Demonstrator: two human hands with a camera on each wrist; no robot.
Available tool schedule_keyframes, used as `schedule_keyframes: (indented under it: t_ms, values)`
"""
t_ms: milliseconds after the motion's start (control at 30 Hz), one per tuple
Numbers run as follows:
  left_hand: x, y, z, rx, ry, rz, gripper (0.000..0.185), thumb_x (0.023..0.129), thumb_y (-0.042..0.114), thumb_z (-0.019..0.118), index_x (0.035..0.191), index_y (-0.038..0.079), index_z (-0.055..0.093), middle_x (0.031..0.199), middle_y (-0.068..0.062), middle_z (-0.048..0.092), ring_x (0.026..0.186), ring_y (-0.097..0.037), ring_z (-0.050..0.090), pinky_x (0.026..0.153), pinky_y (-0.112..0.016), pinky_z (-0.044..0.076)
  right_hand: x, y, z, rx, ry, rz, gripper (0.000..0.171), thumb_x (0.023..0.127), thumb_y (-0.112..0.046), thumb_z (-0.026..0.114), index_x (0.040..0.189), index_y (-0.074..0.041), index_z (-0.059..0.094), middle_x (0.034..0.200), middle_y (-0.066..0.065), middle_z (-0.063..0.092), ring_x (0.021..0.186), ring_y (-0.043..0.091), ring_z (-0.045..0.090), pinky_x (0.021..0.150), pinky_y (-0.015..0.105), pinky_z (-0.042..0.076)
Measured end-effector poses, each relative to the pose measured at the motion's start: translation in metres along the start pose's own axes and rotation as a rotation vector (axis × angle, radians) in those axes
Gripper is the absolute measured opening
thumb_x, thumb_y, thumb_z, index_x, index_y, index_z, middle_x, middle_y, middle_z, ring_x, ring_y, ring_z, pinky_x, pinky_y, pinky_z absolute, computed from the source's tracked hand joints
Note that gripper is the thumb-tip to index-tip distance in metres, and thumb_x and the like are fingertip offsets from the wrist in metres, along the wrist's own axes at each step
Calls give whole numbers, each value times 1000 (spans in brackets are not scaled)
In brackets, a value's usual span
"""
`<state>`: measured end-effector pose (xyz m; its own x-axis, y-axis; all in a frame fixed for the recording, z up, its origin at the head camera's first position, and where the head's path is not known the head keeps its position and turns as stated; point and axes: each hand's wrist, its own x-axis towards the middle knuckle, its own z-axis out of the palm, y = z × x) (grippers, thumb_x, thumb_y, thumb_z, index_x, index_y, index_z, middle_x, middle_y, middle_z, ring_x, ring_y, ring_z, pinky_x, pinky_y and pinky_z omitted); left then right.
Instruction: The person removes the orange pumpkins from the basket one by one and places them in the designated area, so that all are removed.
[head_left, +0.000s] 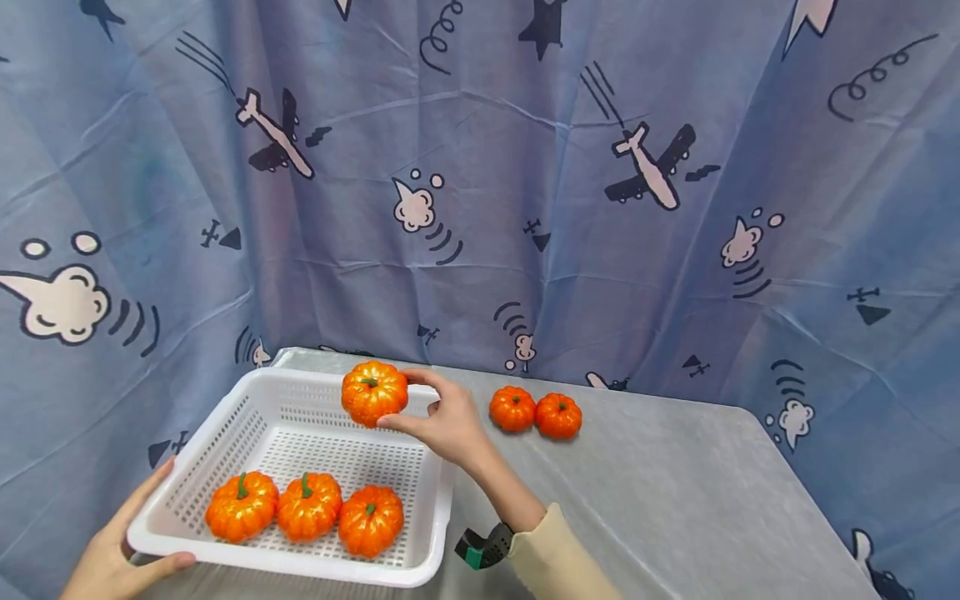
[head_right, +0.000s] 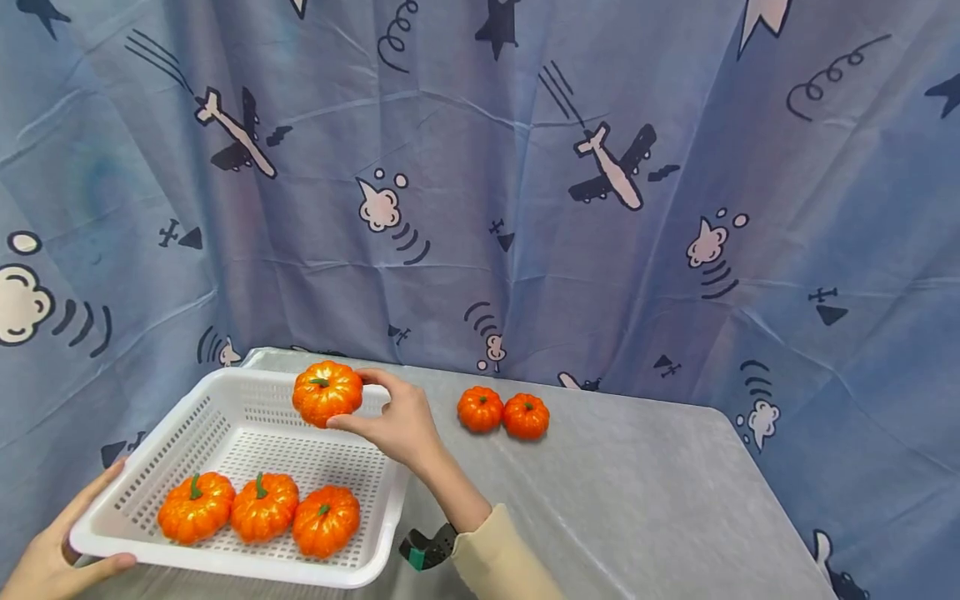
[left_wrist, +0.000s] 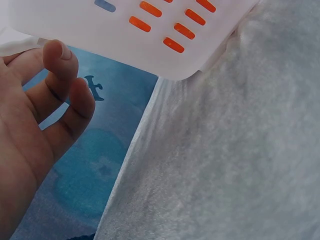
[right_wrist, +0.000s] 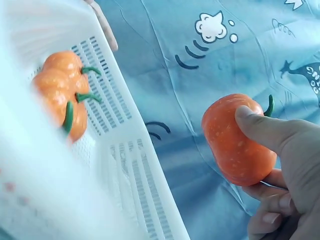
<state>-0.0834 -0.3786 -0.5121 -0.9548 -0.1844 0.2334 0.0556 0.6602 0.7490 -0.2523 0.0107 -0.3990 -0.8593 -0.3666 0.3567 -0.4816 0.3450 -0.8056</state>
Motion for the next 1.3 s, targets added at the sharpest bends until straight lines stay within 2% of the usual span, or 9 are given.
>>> schedule_keyframes:
  t_ms: [200, 367, 567, 667, 800, 1000, 1100, 1200, 1300]
  values:
    - [1, -2, 0, 10, -10, -31, 122, 79, 11, 94, 172, 22, 17, 124, 49, 26, 92, 15, 48, 70, -18, 49, -18, 11, -20, 15, 70, 74, 66, 77, -32, 97, 135, -16, 72, 130, 5, 73, 47, 7, 35, 47, 19, 34]
    - [2, -2, -1, 22, -32, -53, 123, 81, 13, 94, 173, 21, 13, 142, 16, 52, 92, 16, 47, 71, -18, 49, -33, 24, -30, 0, 164, 105, 67, 74, -31, 99, 134, -15, 72, 122, 6, 74, 44, 7, 24, 46, 20, 28]
    - [4, 1, -3, 42, -52, -84, 123, 83, 17, 93, 173, 19, 9, 148, -24, 47, 92, 17, 44, 72, -24, 53, -47, 50, -40, 17, 306, 136, 67, 73, -31, 100, 133, -15, 73, 118, 5, 74, 49, 2, 21, 50, 20, 28]
    - [4, 2, -2, 36, -48, -67, 122, 82, 15, 92, 173, 18, 10, 150, -14, 49, 92, 17, 44, 72, -24, 52, -54, 65, -47, 34, 333, 165, 67, 73, -31, 100, 132, -16, 74, 102, 5, 74, 43, 3, 22, 46, 21, 25]
    - [2, 0, 0, 8, -6, -11, 123, 78, 8, 94, 172, 22, 16, 134, 41, 35, 94, 16, 46, 70, -18, 48, -65, 82, -56, 9, 334, 238, 68, 73, -33, 100, 133, -16, 72, 66, 1, 54, 41, 5, 23, 45, 22, 26]
    - [1, -2, 1, 4, 2, -4, 124, 77, 8, 95, 172, 25, 18, 124, 52, 24, 94, 17, 46, 71, -17, 47, -78, 106, -64, -51, 341, 307, 71, 76, -31, 98, 138, -11, 69, 114, 10, 71, 42, 5, 25, 46, 22, 31]
    - [2, -2, 1, 26, -19, -34, 123, 78, 13, 95, 172, 23, 16, 130, 42, 37, 93, 16, 47, 71, -18, 48, -82, 117, -67, -69, 347, 306, 70, 76, -29, 98, 138, -11, 69, 134, 14, 69, 43, 5, 25, 46, 21, 31]
    - [3, 0, 0, 44, -42, -74, 123, 80, 17, 95, 173, 20, 13, 139, 7, 56, 91, 16, 47, 71, -22, 51, -86, 128, -68, -80, 343, 285, 68, 76, -28, 98, 135, -10, 70, 132, 15, 69, 43, 5, 24, 46, 21, 30]
    - [5, 2, 0, 47, -49, -89, 124, 81, 18, 94, 172, 18, 11, 143, -19, 55, 92, 17, 46, 72, -26, 54, -88, 137, -68, -95, 324, 259, 66, 75, -27, 99, 132, -9, 71, 127, 16, 71, 43, 4, 24, 45, 21, 30]
